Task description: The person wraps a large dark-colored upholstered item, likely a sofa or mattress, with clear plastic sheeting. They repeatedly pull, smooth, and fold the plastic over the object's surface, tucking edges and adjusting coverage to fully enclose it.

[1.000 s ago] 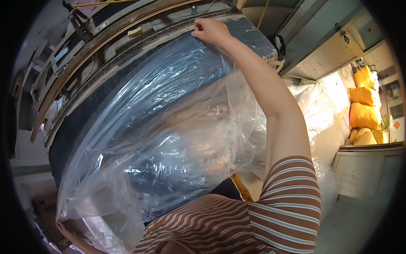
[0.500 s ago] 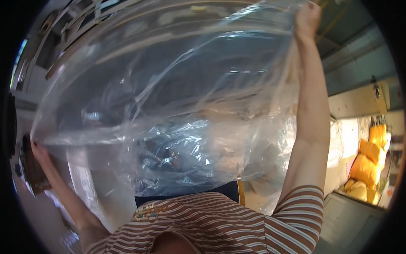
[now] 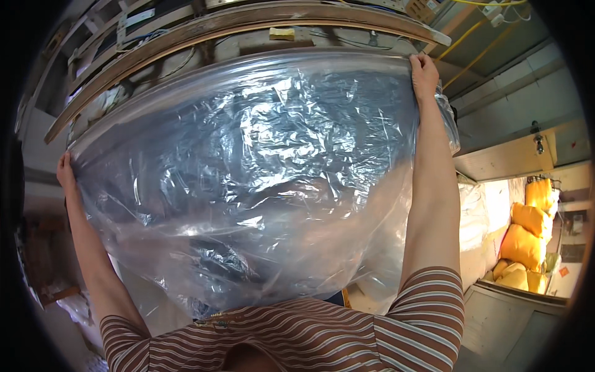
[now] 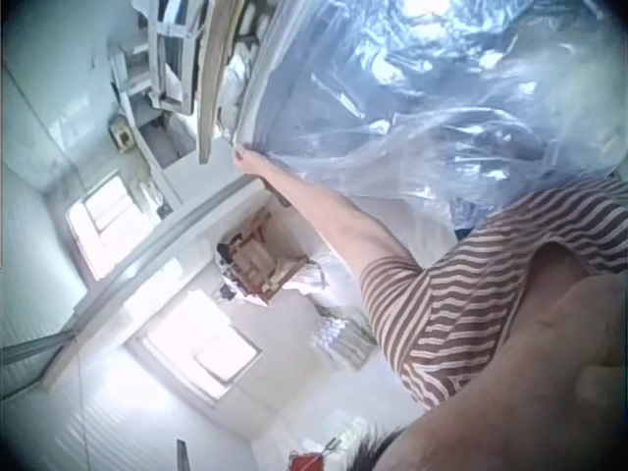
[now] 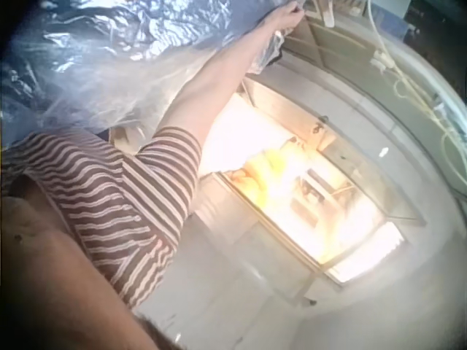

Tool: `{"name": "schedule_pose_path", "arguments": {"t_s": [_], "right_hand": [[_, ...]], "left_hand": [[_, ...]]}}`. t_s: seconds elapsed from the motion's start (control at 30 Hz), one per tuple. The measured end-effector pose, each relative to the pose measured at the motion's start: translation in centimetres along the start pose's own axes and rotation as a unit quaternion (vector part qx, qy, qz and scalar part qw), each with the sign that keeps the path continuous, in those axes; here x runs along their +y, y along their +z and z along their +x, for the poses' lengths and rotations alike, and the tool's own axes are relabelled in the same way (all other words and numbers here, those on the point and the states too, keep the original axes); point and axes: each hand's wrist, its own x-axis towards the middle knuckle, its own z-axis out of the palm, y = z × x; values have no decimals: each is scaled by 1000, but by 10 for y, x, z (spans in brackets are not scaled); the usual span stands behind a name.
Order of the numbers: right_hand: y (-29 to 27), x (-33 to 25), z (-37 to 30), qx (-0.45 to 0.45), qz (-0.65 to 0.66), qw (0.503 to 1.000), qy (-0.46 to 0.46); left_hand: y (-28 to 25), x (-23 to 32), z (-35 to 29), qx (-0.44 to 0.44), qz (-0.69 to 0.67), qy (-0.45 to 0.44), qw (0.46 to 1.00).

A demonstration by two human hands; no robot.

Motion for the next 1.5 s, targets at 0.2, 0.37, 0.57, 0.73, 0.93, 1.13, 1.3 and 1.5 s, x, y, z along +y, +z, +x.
{"name": "schedule_pose_path", "arguments": {"t_s": [0.2, 0.37, 0.57, 0.73, 0.93, 1.13, 1.3, 1.5], "right_hand": [[6, -3, 1, 16, -21, 999, 22], [3, 28, 17, 104, -106, 988, -31], [4, 30, 20, 92, -26, 995, 35], [-6, 71, 43, 124, 4, 992, 27], [-34, 63, 40, -16, 173, 975, 137], [-128, -16, -35, -112, 397, 882, 230], [-179, -68, -203, -259, 230, 925, 154], [-173, -156, -352, -297, 63, 949, 81]], "left_hand": [[17, 14, 11, -21, -22, -29, 999], [22, 18, 21, -23, 40, -112, 993], [1, -23, 28, -30, -201, -181, 962], [-9, -54, 56, 26, -254, -181, 950], [38, -7, -5, -185, -65, -115, 974], [-120, 39, 24, -56, -173, -302, 936], [-249, -39, 36, 22, -46, -340, 939], [-261, -59, 8, 3, 273, -325, 906]]}}
